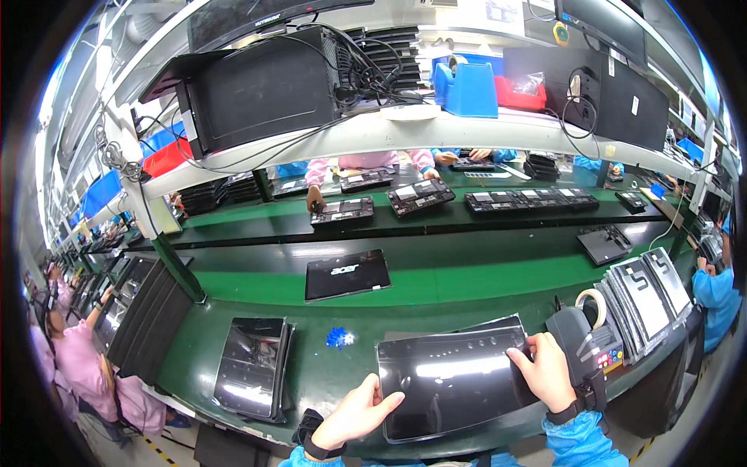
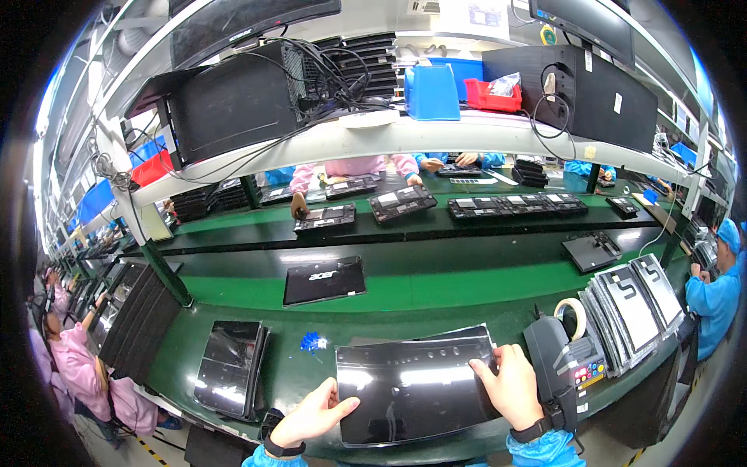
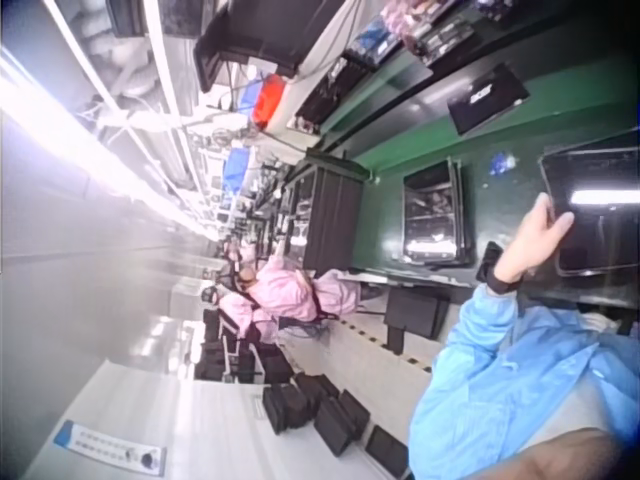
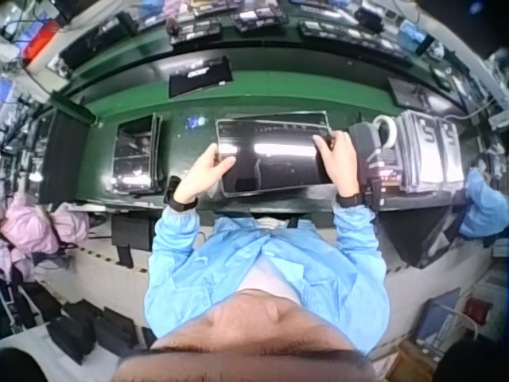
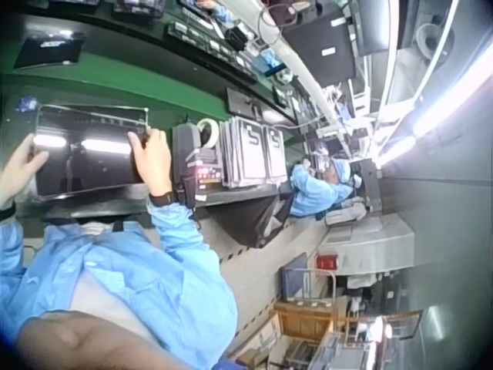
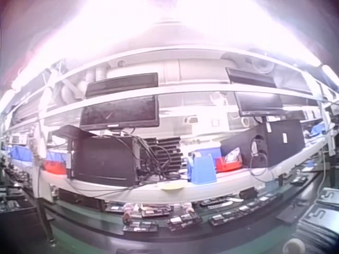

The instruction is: The person assembles electronic tablets by hand, attaching tablet screens to tablet bodies on a production line.

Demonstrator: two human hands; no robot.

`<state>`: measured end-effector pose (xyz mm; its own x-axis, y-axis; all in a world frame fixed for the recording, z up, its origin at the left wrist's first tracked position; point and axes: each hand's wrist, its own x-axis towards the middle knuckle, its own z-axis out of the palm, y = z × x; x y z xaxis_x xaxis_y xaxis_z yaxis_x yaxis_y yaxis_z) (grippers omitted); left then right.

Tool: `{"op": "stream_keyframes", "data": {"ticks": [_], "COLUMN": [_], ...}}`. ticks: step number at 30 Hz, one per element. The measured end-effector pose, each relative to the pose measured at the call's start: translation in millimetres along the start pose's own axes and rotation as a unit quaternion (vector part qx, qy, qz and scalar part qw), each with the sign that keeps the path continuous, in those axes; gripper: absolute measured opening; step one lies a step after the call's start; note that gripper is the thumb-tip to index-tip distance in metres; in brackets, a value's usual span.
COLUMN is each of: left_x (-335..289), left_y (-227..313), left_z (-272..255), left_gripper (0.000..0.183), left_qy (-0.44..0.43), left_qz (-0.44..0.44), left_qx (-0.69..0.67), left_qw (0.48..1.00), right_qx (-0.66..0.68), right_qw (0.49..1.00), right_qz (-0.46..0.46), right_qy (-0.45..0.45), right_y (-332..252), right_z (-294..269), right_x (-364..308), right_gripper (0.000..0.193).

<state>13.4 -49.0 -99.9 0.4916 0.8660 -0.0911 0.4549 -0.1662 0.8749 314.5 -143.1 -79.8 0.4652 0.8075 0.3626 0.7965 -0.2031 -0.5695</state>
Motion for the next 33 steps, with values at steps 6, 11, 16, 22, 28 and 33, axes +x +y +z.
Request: {"op": "stream_keyframes", "data": {"ticks": [6, 11, 16, 22, 28, 33], "left_x": [-4.4, -2.0, 10.5, 34.8, 50.5, 36.4], "left_y": [38.8, 56.5, 74.5, 69.5, 63.8, 52.8], "left_z": [-8.7, -13.5, -27.9, 14.8, 23.1, 8.6], "left_gripper": [0.045, 0.040, 0.027, 0.042, 0.037, 0.024], "left_qy": [0.014, 0.091, 0.115, 0.239, 0.320, 0.361], "left_qz": [-0.017, 0.074, 0.269, 0.282, 0.364, 0.358], "left_qx": [0.134, 0.124, 0.061, -0.259, -0.209, -0.176], "left_qw": [0.991, 0.985, 0.954, 0.892, 0.849, 0.843], "right_qx": [-0.061, 0.442, 0.565, 0.574, 0.405, 0.361], "right_qw": [0.995, 0.893, 0.824, 0.817, 0.899, 0.812], "right_qz": [-0.041, 0.075, -0.013, -0.054, -0.032, 0.142], "right_qy": [0.067, 0.042, 0.027, 0.031, 0.163, 0.435], "right_y": [-0.6, -13.3, -3.8, 2.5, 10.9, 117.2], "right_z": [-3.7, -18.9, -15.9, 7.2, -31.4, -71.4], "right_x": [1.2, 19.8, 38.0, 35.2, 6.1, -51.4], "right_gripper": [0.034, 0.019, 0.020, 0.028, 0.021, 0.013]}}
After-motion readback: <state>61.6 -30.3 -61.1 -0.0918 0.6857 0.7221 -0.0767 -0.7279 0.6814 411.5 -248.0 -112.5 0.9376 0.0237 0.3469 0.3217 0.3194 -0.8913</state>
